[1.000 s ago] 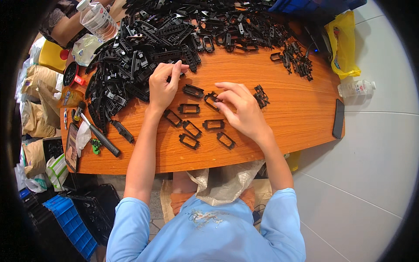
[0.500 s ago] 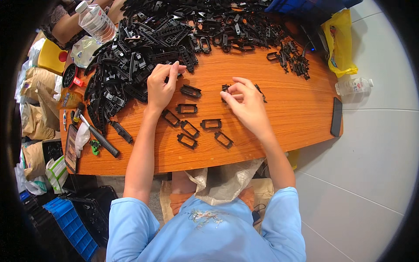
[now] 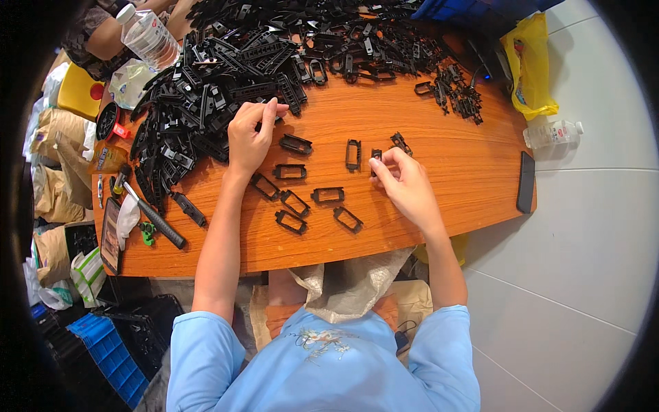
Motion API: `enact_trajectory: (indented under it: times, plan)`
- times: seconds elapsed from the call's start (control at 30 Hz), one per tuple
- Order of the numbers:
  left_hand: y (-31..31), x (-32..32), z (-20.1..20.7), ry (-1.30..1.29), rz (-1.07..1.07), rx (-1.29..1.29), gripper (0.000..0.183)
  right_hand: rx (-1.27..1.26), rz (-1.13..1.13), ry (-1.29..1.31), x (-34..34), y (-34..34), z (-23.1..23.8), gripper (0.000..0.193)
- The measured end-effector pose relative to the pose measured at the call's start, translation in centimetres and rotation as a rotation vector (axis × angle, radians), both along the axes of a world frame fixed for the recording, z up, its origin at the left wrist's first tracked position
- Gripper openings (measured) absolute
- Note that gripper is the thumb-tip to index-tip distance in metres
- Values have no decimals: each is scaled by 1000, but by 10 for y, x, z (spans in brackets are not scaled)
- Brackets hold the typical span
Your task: The person assembles plastic components by hand by fitting small plastic pieces into elongated plastic parts and dropping them into a lap pouch. The person then connects rectangular plastic frames together and places them on the table.
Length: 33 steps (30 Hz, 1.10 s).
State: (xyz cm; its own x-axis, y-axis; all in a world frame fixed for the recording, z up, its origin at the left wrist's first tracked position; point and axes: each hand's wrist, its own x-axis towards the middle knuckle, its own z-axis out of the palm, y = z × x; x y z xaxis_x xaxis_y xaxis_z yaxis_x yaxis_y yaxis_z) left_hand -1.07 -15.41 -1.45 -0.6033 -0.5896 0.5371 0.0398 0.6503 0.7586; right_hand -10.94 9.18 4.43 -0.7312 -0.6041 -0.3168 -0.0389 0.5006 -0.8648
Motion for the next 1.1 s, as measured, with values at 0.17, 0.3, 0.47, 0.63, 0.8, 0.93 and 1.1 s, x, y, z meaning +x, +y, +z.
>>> enact_trajectory:
  times: [0.17,0.3,0.47,0.63,0.8,0.93,1.1]
  plan:
    - [0,-2,0,-3,-2,-16,23,-96,199,6,0,-2,-13,18]
    - [0,-1,0,14,3,-12,23,-149,194,16,1,-10,-8,13]
    - [-1,0,0,3,3,-16,22,-195,158,268,-7,-22,4,20]
    - [-1,3,4,-82,-22,-23,21,-230,572,898,-28,-38,-10,30]
    - [0,3,5,-73,-21,-24,21,-255,625,909,-34,-42,-21,31]
    - [0,3,6,-82,-21,-23,21,-261,632,956,-34,-42,-23,32]
    - [0,4,5,-90,-20,-22,22,-255,576,879,-27,-42,-25,31]
